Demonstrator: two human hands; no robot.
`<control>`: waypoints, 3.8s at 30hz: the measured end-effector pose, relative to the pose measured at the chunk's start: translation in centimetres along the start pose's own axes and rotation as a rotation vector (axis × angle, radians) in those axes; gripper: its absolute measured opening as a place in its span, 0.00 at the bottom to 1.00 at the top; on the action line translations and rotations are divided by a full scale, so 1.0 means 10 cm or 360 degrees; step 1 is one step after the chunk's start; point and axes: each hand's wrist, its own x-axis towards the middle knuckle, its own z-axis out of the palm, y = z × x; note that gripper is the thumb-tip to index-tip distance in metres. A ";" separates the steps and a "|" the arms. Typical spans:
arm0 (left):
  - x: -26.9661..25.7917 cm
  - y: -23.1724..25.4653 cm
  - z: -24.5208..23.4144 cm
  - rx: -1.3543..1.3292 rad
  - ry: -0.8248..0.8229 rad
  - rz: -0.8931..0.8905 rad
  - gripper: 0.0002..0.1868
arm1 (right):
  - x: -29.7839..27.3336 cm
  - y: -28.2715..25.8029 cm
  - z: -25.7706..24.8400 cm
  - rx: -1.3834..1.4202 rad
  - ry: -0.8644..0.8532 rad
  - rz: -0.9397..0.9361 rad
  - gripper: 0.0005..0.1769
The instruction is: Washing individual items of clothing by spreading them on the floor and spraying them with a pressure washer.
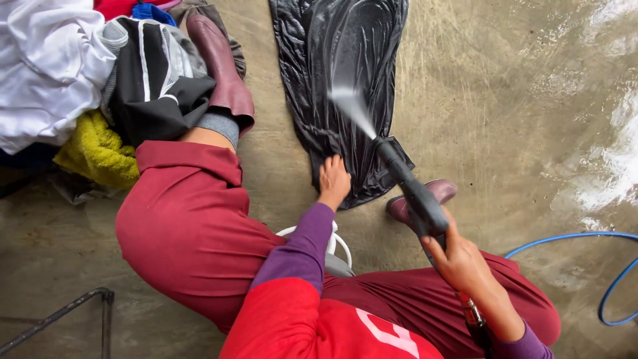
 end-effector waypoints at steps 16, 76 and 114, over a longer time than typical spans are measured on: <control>-0.46 -0.19 0.69 -0.0259 -0.1072 -0.0433 0.39 | -0.17 -0.15 0.40 -0.0069 -0.0124 -0.0338 0.42; -0.64 -0.27 0.71 0.0707 -0.0571 0.0939 0.17 | 0.32 -0.22 -0.17 0.0149 0.0227 0.0090 0.23; 1.93 0.19 -2.19 -0.0786 0.0423 0.0032 0.11 | 0.73 0.27 0.14 0.1118 0.0476 -0.0515 0.27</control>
